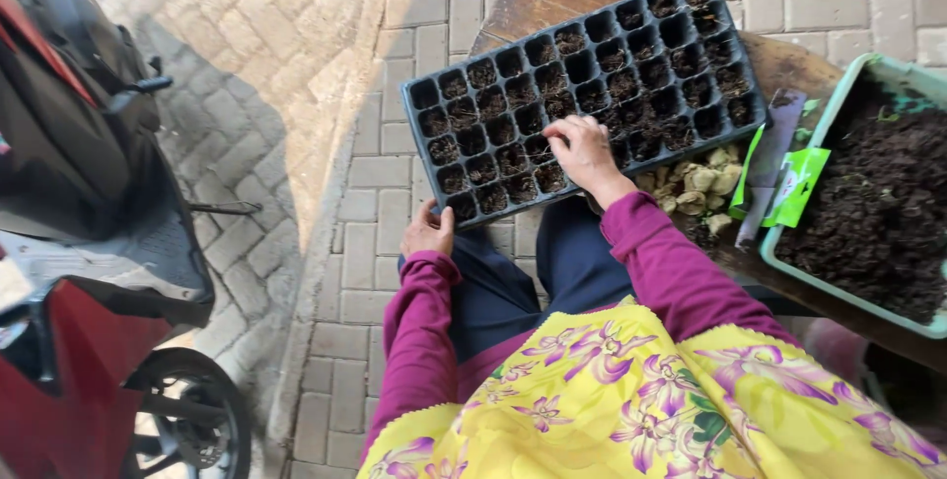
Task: Plant seeds into a seed starter tray and then add soil on top.
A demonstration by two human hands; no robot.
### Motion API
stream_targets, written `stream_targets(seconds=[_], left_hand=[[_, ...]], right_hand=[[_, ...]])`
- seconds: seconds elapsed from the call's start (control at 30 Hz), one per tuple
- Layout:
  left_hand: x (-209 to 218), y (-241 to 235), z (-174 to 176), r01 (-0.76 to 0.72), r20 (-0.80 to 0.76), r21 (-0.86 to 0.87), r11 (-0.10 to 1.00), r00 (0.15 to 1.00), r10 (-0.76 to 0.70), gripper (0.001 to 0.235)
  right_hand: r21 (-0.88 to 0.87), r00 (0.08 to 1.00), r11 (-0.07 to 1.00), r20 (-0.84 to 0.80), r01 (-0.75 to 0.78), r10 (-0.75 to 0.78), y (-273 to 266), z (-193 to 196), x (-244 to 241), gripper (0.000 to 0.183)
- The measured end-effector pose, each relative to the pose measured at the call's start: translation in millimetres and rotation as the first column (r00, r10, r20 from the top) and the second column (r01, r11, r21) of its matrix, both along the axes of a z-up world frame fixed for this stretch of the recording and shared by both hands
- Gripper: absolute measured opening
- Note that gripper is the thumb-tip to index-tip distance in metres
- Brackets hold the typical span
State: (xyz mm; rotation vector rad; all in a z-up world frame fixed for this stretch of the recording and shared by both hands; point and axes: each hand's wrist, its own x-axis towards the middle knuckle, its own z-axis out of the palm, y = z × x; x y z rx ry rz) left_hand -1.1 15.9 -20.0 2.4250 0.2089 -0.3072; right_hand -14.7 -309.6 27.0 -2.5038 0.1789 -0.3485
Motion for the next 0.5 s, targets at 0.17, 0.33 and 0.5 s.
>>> stream_targets(seconds=[0.17, 0.33, 0.5], left_hand=[[-2, -2, 10, -0.006, -0.006, -0.008, 1.0, 1.0, 0.006, 0.045], [-1, -3, 10, 0.006, -0.022, -0.004, 1.0, 1.0, -0.006, 0.044], [-2, -3, 7, -0.011, -0.023, 0.004, 1.0, 1.0, 0.011, 0.045]], right_hand=[[-0.048, 0.987, 0.988, -0.05, 0.15, -0.152, -78, -5, -59, 0.012], [-0.111, 0.966, 0.963, -0.057, 0.245, -0.252, -115, -1, -85, 0.025], [-0.053, 0.961, 0.978, -0.182, 0.203, -0.209, -134, -6, -83, 0.007]])
